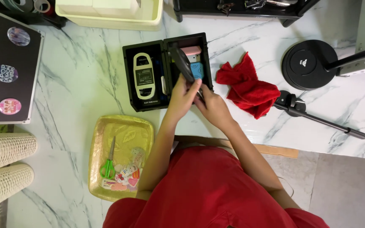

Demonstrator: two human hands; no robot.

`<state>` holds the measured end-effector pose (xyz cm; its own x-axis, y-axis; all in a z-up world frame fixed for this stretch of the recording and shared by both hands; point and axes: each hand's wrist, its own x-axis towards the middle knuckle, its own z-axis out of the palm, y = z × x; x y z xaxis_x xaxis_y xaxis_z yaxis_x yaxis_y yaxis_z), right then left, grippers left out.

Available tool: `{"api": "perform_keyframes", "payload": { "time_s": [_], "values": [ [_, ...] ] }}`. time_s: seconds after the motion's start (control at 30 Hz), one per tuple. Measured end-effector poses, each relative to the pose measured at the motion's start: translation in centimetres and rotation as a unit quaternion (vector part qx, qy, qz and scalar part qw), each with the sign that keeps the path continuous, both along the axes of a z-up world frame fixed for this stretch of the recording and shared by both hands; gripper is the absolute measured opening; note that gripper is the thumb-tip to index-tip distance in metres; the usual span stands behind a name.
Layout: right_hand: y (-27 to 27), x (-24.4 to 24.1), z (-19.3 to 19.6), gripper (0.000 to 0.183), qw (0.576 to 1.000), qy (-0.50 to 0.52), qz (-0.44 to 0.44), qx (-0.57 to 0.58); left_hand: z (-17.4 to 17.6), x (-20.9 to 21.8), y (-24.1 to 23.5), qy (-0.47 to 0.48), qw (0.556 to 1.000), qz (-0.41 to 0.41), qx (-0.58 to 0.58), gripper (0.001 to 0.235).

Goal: Cleaning and organizing various tools and office supplies into a storage case.

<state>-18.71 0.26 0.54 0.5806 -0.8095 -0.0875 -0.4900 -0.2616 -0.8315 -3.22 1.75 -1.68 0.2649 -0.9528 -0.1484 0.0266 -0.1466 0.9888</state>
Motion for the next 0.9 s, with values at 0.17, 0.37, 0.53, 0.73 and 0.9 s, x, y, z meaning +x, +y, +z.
{"api": "perform_keyframes", "payload": {
  "time_s": [0.17,0.37,0.53,0.73,0.9],
  "values": [
    [0.0,-0.6,-3.2,0.031,0.99,-0.093,-0.084,-0.06,0.1,-1.1,1.8,-0.057,0.99,-0.041,-0.119,0.042],
    [-0.6,-1.3,-5.4,0.021,0.953,-0.148,-0.164,-0.206,2.5,-0.9,4.2,-0.303,0.941,-0.005,-0.152,0.037],
    [-1.2,-1.1,-8.7,0.031,0.943,-0.199,-0.141,-0.227,1.5,0.6,6.6,-0.316,0.943,0.052,-0.088,0.03],
    [-0.6,0.6,-9.1,0.03,0.973,-0.108,-0.201,-0.036,-0.2,0.9,7.9,-0.293,0.949,0.074,-0.095,0.031],
    [0.1,2.4,-8.9,0.03,0.978,-0.117,-0.171,-0.016,-1.7,2.2,7.8,-0.39,0.906,0.137,-0.098,0.038]
  ]
}}
